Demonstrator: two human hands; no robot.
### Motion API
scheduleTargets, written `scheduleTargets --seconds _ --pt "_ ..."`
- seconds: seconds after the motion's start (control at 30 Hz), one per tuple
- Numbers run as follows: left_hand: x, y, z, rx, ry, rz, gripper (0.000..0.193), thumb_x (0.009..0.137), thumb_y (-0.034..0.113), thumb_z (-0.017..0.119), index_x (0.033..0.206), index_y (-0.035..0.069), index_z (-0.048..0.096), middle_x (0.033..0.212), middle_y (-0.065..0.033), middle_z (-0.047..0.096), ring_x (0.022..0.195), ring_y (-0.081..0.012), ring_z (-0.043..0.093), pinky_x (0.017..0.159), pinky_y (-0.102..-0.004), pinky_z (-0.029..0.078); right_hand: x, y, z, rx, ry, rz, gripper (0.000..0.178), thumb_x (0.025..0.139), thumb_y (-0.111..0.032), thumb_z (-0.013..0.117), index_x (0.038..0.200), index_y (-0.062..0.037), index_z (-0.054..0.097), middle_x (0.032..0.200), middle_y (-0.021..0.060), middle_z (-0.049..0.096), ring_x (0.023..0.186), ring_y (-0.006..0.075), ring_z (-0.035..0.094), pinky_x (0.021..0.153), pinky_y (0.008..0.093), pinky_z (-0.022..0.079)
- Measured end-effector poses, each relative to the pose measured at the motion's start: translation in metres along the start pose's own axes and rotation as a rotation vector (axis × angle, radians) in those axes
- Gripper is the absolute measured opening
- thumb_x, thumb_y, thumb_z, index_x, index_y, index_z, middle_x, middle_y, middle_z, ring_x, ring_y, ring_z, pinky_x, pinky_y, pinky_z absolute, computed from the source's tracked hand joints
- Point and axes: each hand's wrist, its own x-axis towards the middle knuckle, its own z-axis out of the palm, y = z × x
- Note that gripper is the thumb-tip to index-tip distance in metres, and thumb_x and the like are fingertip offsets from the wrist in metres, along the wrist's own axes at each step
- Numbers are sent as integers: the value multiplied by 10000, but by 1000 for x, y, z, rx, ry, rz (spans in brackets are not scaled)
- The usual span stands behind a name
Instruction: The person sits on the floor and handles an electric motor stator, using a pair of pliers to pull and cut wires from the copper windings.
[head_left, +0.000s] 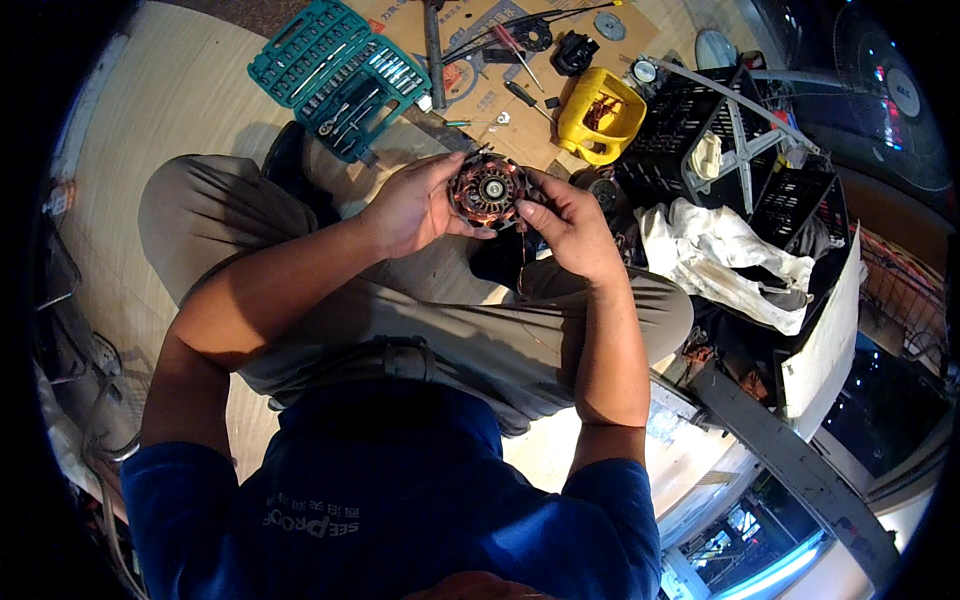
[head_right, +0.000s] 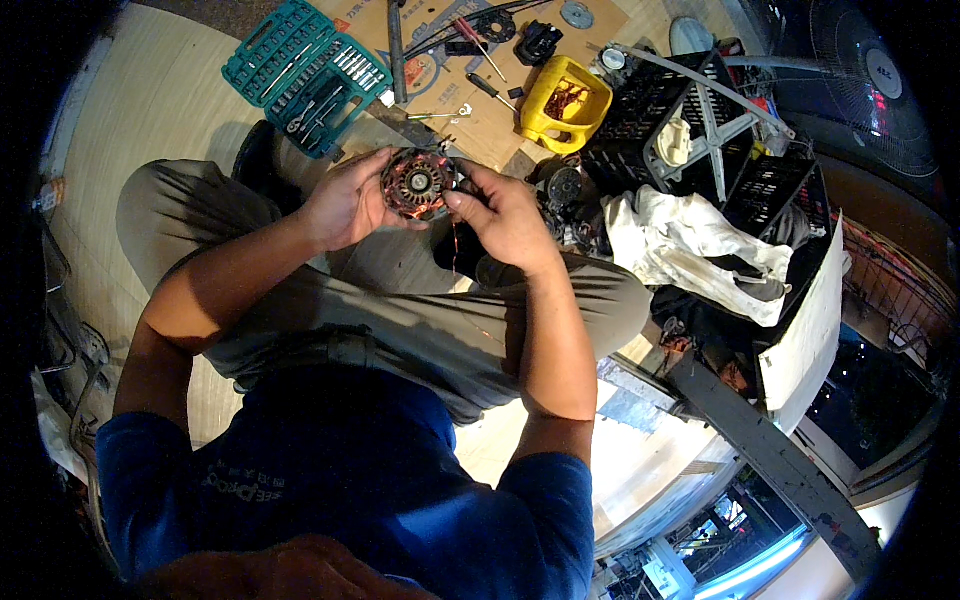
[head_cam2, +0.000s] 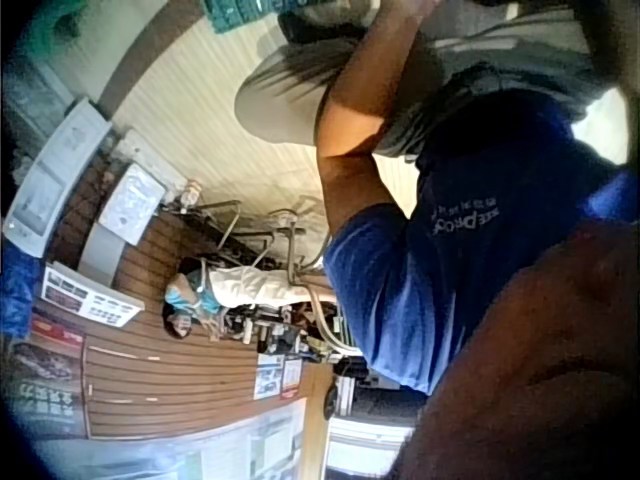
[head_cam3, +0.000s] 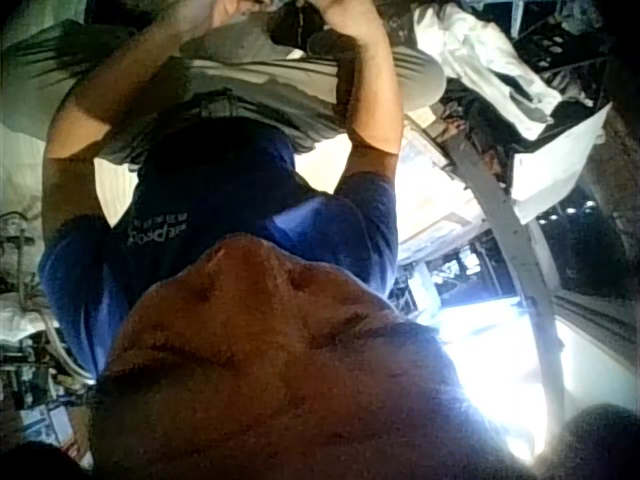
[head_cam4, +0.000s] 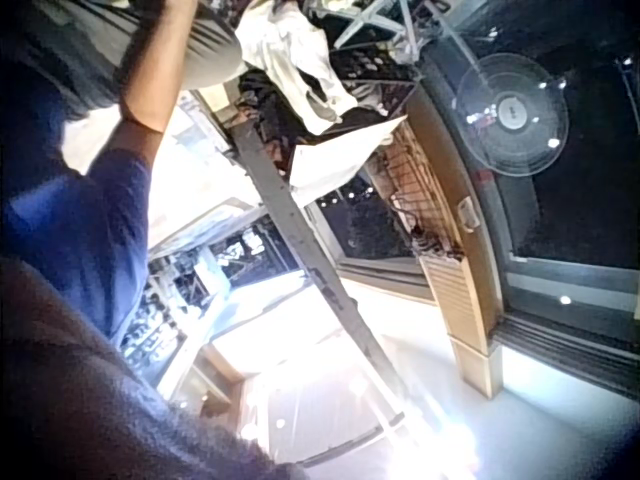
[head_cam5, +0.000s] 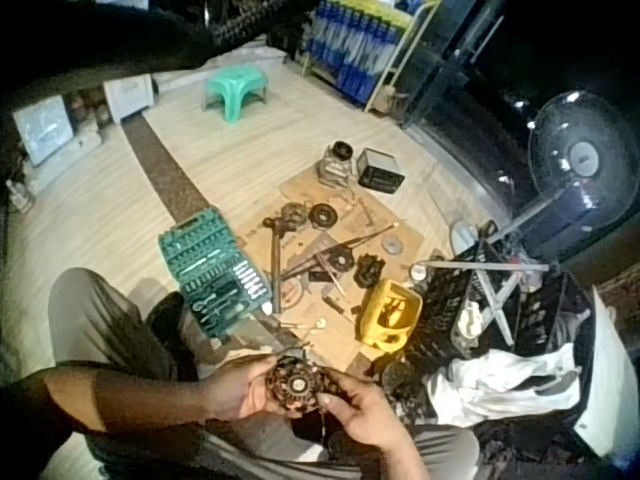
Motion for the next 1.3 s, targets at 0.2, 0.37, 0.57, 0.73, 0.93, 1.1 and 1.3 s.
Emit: scheduleTargets --seconds 0.2,0.37,0.57,0.73,0.93,1.1,1.3 --pt "1 -1 -4 -23 -24 -31 478 1035 367 292 1327 23 449 1243 -147 588 1120 -254 604 901 -460 535 0 -2 0 63 -15 16 387 900 -139 643 1230 50 566 759 82 671 681 120 624 669 271 502" --pt "0 2 1 -12 -52 -5 448 1020 312 328 1330 14 455 1250 -151 586 1137 -263 597 926 -456 522 0 -1 0 88 -10 39 375 916 -118 619 1248 44 557 744 62 644 671 108 587 662 268 494" --pt "1 3 0 -83 -96 19 403 964 213 429 1309 6 450 1256 -153 560 1147 -288 585 960 -499 500 0 -4 -1 99 7 39 371 927 -99 593 1268 40 541 745 48 622 682 100 566 672 262 481" --pt "2 1 -2 -108 -87 21 401 961 206 430 1316 18 450 1269 -147 549 1170 -297 566 982 -515 476 0 -5 -2 53 -2 3 373 927 -84 582 1278 36 535 758 38 618 686 101 562 679 259 478" --pt "0 2 0 -91 -85 23 447 972 208 391 1368 0 402 1327 -153 516 1204 -284 541 1026 -499 440 0 -15 -3 9 -24 22 410 946 -133 587 1308 45 511 1007 48 650 855 100 568 793 257 477" --pt "-2 3 3 -81 -74 34 419 966 190 377 1339 8 430 1290 -156 534 1173 -284 563 999 -478 457 0 -10 -3 63 -49 38 412 946 -117 587 1319 38 504 946 36 639 805 95 572 763 249 479" --pt "-3 6 8 -37 -95 36 460 945 151 365 1375 -14 380 1301 -168 519 1171 -287 562 1005 -464 458 0 -9 -1 91 -5 7 396 930 -81 589 1307 21 520 844 31 639 711 94 557 696 249 483"
